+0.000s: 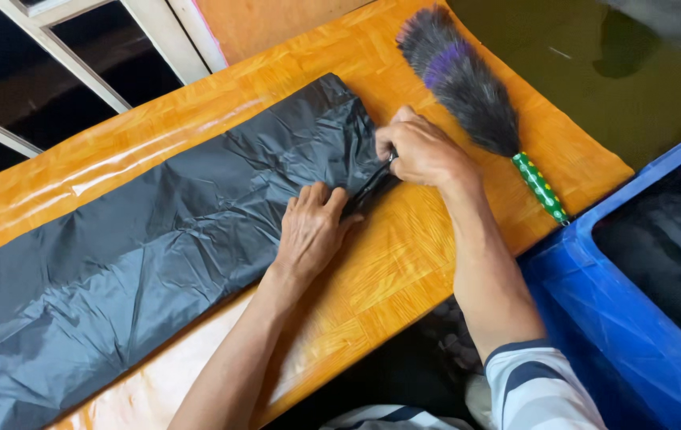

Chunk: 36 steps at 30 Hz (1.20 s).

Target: The person folds a black bag with red trim on a wooden table, then retrieves another black bag from a blue bin. They fold the second bag on the table, rolling it into a compact bundle.

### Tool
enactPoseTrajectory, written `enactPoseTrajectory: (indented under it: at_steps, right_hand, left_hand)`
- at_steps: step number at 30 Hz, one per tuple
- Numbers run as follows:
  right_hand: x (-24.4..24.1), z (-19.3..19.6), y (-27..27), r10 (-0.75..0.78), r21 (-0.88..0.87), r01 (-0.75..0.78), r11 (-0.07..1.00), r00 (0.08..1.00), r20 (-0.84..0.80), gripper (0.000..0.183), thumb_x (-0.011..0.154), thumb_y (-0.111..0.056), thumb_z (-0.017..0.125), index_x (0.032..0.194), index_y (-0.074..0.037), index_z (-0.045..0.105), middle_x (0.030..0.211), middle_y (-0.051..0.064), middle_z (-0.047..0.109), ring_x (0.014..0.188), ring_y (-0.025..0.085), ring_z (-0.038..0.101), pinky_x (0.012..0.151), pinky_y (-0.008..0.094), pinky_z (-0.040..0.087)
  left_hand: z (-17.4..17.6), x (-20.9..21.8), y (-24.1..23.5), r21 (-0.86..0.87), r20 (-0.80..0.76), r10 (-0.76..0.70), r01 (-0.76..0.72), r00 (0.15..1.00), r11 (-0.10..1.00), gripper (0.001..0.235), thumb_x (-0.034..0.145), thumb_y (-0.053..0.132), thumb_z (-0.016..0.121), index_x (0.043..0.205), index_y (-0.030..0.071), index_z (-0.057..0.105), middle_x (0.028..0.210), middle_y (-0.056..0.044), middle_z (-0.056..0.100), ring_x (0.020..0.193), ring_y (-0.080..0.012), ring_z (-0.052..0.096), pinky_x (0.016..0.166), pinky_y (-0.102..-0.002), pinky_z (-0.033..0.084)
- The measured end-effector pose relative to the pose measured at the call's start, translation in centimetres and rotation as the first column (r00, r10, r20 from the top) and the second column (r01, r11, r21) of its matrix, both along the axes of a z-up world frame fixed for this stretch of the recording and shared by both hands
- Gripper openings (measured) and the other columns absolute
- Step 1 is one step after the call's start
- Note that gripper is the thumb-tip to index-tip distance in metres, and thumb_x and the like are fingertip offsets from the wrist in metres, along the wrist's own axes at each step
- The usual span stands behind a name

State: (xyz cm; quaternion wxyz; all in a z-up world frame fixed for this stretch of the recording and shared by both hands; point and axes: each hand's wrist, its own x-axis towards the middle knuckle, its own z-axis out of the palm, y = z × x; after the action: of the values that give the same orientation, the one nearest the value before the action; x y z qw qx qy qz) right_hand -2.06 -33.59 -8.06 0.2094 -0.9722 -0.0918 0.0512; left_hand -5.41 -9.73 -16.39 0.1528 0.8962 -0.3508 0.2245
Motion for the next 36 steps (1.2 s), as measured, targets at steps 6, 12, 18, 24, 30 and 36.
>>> enactPoseTrajectory:
  at_steps: [6, 12, 18, 24, 30, 36]
  right_hand:
    - [-0.9, -4.1, -0.6, -0.249, 0.187, 0.271, 0.944, 0.96, -0.131, 0.069, 0.082, -0.013, 0.076, 0.141, -0.023, 0.041, 0.133, 0.024, 0.056, 0.13, 0.045, 0.056, 0.108, 0.059, 0.044]
    - [-0.2, -10.3, -2.8, -0.255, 0.467, 0.23, 0.854, 0.967, -0.011, 0.064, 0.072, -0.015, 0.084, 0.128, -0.018, 0.054, 0.097, 0.005, 0.071, 0.09, 0.018, 0.068, 0.081, 0.037, 0.052]
    - [-2.4, -10.3, -2.8, -0.093, 0.741, 0.018, 0.671, 0.994, 0.06, 0.051, 0.082, -0.001, 0.074, 0.13, -0.006, 0.055, 0.088, 0.008, 0.067, 0.077, 0.014, 0.058, 0.067, 0.025, 0.049]
    - [-6.0, -9.5, -2.5, -0.14, 0.45, 0.049, 0.891, 0.975, 0.171, 0.048, 0.085, -0.013, 0.078, 0.129, -0.008, 0.058, 0.093, 0.018, 0.072, 0.081, 0.032, 0.07, 0.069, 0.045, 0.056]
    - [-9.6, -8.1, 0.6, -0.171, 0.512, 0.006, 0.859, 0.946, 0.277, 0.073, 0.089, -0.003, 0.073, 0.148, -0.002, 0.03, 0.102, 0.018, 0.058, 0.091, 0.025, 0.061, 0.088, 0.036, 0.048]
    - [-9.5, -10.2, 0.0, 0.028, 0.113, -0.112, 0.987, 0.824, 0.566, 0.059, 0.099, -0.007, 0.076, 0.156, -0.008, 0.062, 0.107, 0.021, 0.069, 0.094, 0.039, 0.061, 0.095, 0.045, 0.049]
  left_hand:
    - [-1.0, 0.6, 0.2, -0.017, -0.04, 0.006, -0.006, 0.999, 1.0, 0.034, 0.09, 0.041, 0.073, 0.096, 0.014, 0.053, 0.091, -0.006, 0.051, 0.087, -0.0339, 0.064, 0.072, -0.042, 0.051]
    - [-0.6, 0.8, 0.6, -0.142, -0.109, -0.009, -0.007, 0.994, 0.99, 0.033, 0.094, 0.043, 0.07, 0.097, 0.015, 0.053, 0.083, -0.006, 0.051, 0.077, -0.0352, 0.065, 0.067, -0.043, 0.054]
    - [0.2, 1.2, 1.0, -0.322, -0.072, -0.047, 0.022, 0.996, 0.947, 0.023, 0.098, 0.034, 0.07, 0.091, 0.017, 0.056, 0.077, -0.007, 0.049, 0.072, -0.0359, 0.065, 0.06, -0.043, 0.052]
    - [1.0, 0.4, -0.8, -0.223, 0.218, -0.038, 0.087, 0.975, 0.971, 0.024, 0.097, 0.032, 0.067, 0.083, 0.018, 0.053, 0.076, -0.002, 0.048, 0.069, -0.0279, 0.063, 0.062, -0.037, 0.052]
    - [-0.5, -0.6, -0.2, -0.033, 0.318, -0.142, 0.161, 0.937, 0.986, 0.001, 0.095, 0.016, 0.056, 0.096, 0.015, 0.055, 0.085, -0.005, 0.052, 0.073, -0.027, 0.058, 0.068, -0.039, 0.047]
    - [-1.8, -0.2, -0.3, -0.032, 0.389, -0.14, 0.165, 0.911, 0.986, 0.004, 0.097, 0.018, 0.056, 0.099, 0.016, 0.053, 0.086, -0.004, 0.052, 0.069, -0.0254, 0.057, 0.064, -0.039, 0.045]
